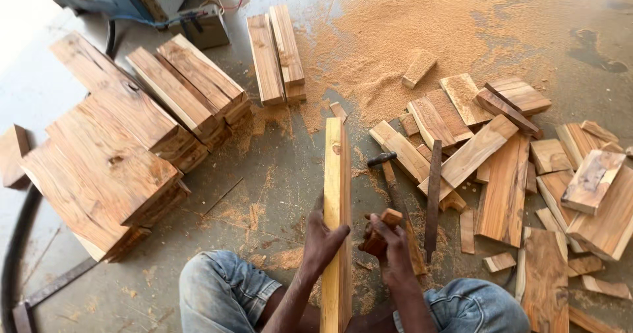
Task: The person sits on the floor and uses a hammer and chisel to carve notches into small wooden blocks. They repeatedly test the fit of the blocks against a longer wooden plank and use a power planer to smooth the surfaces.
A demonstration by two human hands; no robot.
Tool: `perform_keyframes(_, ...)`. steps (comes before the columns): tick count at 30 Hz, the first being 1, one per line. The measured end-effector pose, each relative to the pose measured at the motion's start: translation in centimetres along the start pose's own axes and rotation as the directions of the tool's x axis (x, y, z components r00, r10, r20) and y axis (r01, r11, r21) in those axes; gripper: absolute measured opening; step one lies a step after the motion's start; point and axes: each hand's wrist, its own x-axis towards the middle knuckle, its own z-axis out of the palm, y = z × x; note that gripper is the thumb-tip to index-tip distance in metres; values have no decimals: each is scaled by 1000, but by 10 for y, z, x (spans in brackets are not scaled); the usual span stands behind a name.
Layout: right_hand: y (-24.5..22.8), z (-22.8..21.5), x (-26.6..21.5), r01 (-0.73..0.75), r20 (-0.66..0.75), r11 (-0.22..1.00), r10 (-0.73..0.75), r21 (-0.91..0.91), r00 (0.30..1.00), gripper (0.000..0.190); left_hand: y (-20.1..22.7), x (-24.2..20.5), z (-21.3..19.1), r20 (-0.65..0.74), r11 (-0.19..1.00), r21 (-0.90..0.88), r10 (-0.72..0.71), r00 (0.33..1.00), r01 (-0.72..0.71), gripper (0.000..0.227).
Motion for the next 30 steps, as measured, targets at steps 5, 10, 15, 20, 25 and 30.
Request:
perform_keyframes(5, -58, -1, 1, 1, 328, 895, -165, 447, 930, 37, 39, -61, -5, 83, 886, 265, -415, 906, 381, 96)
perform_keyframes(10, -143, 15, 6, -40, 389, 866, -183, 498, 903, 50, 39, -81, -13, 170, 671, 296, 663, 729, -679, 101)
perform_keyframes(15, -187, 45, 1, 116, 323, 977, -170, 178, 931, 65, 4, -57, -11, 119, 516, 303, 814, 569, -801, 104)
perform_keyframes(20, -193, 71, -43, 473, 680, 880, -317, -49, 661, 75, -53, -15, -18, 110, 435, 257, 874, 474, -863, 99)
perform_keyframes(25, -187, 80, -89, 714, 619, 415, -360, -564, 698, 72, -119, 30, -35, 204, 538, 550, 656, 727, -639, 75)
perform_keyframes(30, -116, 63, -87, 664, 554, 64, -496, -745, 669, 56, -150, 42, -26, 221, 583, 619, 514, 829, -526, 75)
